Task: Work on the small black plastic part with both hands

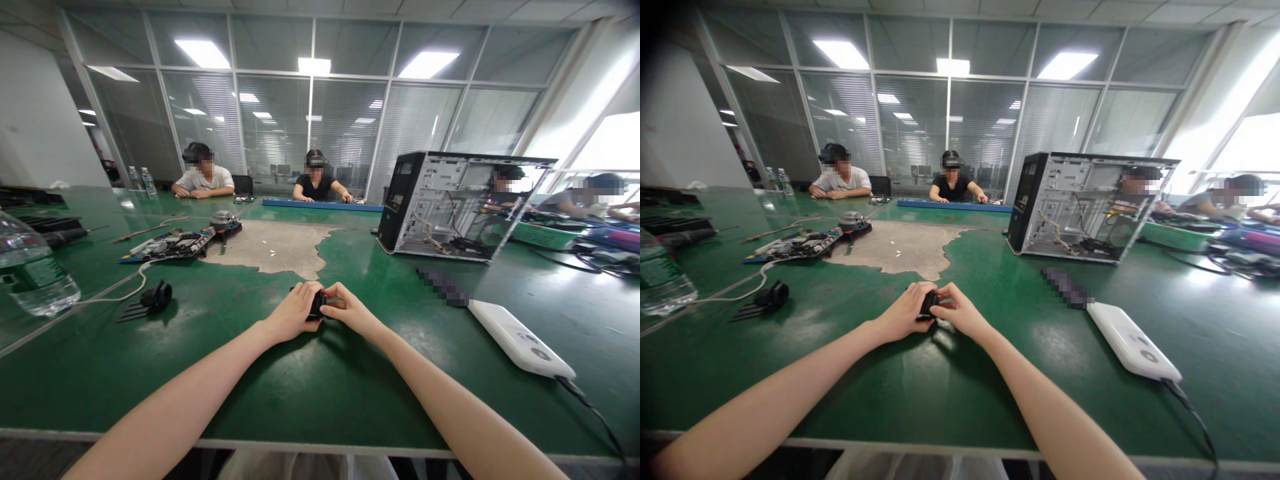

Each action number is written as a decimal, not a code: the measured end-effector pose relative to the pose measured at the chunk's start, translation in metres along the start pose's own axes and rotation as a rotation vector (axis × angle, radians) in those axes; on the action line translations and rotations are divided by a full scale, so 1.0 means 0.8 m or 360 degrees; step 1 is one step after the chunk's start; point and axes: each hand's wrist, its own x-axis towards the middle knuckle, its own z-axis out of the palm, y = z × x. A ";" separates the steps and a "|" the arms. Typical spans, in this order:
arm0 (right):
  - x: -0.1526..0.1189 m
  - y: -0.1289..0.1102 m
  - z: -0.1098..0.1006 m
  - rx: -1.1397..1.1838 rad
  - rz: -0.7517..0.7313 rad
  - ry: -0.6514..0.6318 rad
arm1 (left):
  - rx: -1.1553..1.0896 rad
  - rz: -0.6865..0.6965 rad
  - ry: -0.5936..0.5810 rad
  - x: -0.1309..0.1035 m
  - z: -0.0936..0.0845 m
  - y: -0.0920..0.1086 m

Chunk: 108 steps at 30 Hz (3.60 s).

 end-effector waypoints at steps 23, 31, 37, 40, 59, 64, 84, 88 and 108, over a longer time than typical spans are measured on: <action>-0.003 -0.007 0.001 -0.0011 -0.0040 -0.0041 | -0.0022 0.0018 0.0012 0.001 0.000 0.000; 0.002 0.004 0.002 -0.0009 0.0073 0.0081 | -0.0020 0.0001 -0.0004 0.000 0.000 0.000; 0.001 0.004 -0.002 -0.0014 0.0033 -0.0009 | -0.0033 0.0000 0.0005 0.001 -0.001 0.001; -0.001 -0.003 -0.002 -0.0018 -0.0057 -0.0058 | -0.0043 0.0012 0.0015 0.001 -0.001 0.001; -0.001 -0.004 0.000 -0.0019 -0.0055 -0.0026 | -0.0075 -0.0013 0.0001 0.001 -0.002 0.001; 0.000 -0.007 0.004 0.0027 0.0000 0.0051 | -0.0049 -0.0004 -0.0004 0.000 -0.001 0.001; -0.002 -0.003 0.001 0.0001 -0.0028 -0.0030 | -0.0004 0.0010 -0.0005 0.000 0.001 -0.001; 0.001 0.001 0.002 -0.0007 0.0004 0.0025 | -0.0002 0.0014 -0.0004 0.000 0.000 -0.001; -0.001 -0.004 0.003 -0.0041 -0.0015 -0.0004 | -0.0032 0.0010 -0.0004 0.001 -0.002 0.001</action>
